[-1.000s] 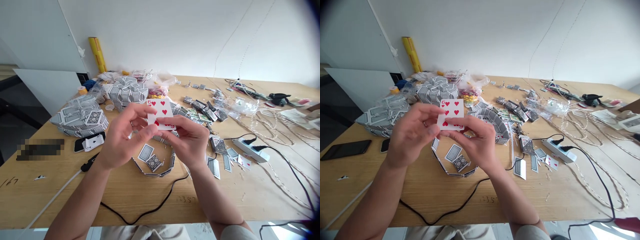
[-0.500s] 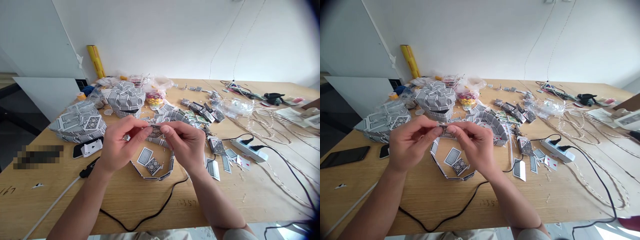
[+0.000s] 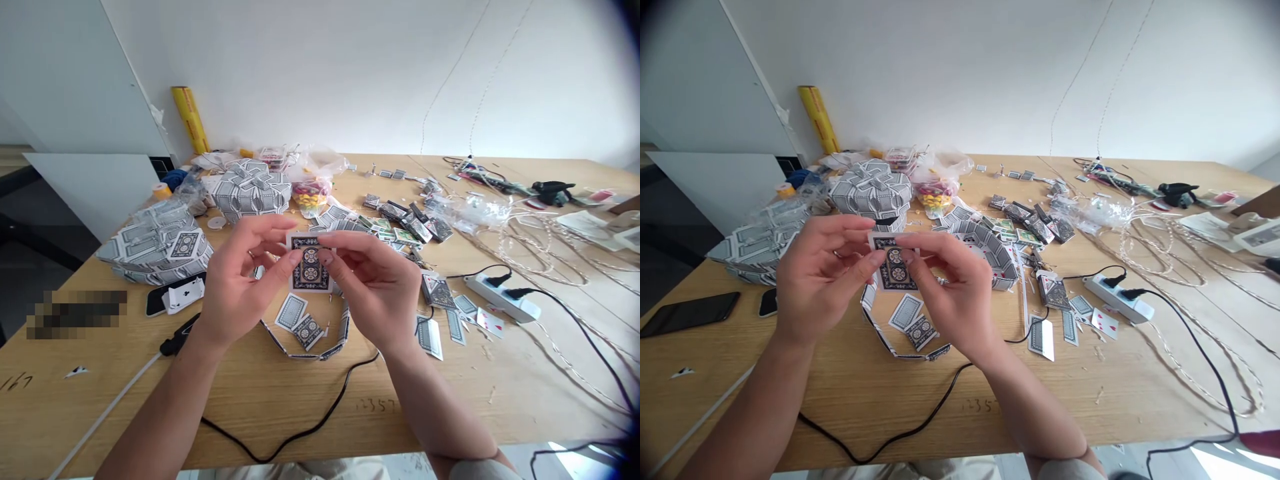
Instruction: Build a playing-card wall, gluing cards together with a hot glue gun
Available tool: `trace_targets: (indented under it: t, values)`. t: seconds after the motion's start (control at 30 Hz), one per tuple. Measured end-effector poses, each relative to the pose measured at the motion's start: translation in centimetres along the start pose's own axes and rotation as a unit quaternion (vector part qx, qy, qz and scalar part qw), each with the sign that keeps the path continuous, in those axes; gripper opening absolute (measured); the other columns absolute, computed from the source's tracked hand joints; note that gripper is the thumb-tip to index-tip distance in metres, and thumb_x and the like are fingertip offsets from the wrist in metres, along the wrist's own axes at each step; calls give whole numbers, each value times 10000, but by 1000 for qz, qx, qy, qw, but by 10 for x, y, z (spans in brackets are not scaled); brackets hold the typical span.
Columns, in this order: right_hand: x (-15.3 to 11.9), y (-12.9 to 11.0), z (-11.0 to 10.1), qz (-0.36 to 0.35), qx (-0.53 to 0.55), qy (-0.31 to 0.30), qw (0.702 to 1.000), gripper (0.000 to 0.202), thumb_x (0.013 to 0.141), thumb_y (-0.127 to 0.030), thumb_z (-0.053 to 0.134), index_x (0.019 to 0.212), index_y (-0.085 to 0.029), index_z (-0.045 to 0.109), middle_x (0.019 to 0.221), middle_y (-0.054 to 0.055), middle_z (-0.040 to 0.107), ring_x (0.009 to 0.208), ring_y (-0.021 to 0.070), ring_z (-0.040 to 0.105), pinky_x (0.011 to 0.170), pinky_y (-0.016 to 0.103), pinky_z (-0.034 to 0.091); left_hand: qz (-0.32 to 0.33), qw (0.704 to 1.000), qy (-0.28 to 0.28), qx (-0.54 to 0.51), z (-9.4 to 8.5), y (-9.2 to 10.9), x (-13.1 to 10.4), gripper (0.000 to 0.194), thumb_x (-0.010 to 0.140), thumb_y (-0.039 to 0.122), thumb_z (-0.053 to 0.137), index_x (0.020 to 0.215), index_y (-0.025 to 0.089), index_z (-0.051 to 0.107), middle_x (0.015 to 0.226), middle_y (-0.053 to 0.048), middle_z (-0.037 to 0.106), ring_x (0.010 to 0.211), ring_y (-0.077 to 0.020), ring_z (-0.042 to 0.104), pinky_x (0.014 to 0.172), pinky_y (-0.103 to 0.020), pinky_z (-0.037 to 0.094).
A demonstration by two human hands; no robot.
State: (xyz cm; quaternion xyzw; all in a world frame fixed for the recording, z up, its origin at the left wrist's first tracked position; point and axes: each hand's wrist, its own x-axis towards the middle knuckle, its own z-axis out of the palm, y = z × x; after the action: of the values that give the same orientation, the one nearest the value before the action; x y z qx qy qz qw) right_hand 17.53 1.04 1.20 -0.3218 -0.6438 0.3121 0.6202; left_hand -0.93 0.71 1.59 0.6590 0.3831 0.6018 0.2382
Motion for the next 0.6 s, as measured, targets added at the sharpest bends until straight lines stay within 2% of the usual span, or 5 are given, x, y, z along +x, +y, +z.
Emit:
trace_targets:
  t: [0.1, 0.17, 0.37, 0.6]
  values:
    - [0, 0, 0, -2, -8, 6, 1000, 196, 949, -187, 773, 1120, -265, 826, 1076, 36, 818, 946, 191, 777, 829, 348, 692, 34, 999, -15, 24, -1, 1, 0, 229, 944, 269, 810, 1169, 290, 772, 1063, -25, 778, 852, -162, 721, 738, -297, 648]
    - [1, 0, 0, -5, -2, 17, 1000, 214, 914, -163, 808, 1099, -268, 837, 1064, 29, 824, 933, 189, 781, 815, 339, 697, 41, 998, -23, 30, -1, 2, 0, 231, 942, 257, 810, 1169, 289, 785, 1052, -27, 783, 841, -168, 713, 781, -329, 654]
    - [-1, -3, 2, 2, -1, 48, 999, 197, 877, -167, 850, 1052, -257, 857, 972, 22, 837, 836, 195, 800, 735, 330, 712, 63, 997, -22, 30, 1, 0, 0, 328, 909, 239, 846, 1223, 317, 789, 1087, -23, 789, 851, -175, 717, 794, -345, 654]
    - [-2, 0, -2, -31, -39, 27, 998, 241, 900, -171, 843, 1099, -306, 864, 1011, 7, 842, 867, 195, 795, 775, 345, 704, 106, 991, -16, 84, -4, -2, -2, 349, 920, 237, 839, 1238, 369, 781, 1088, -7, 809, 901, -212, 758, 794, -408, 658]
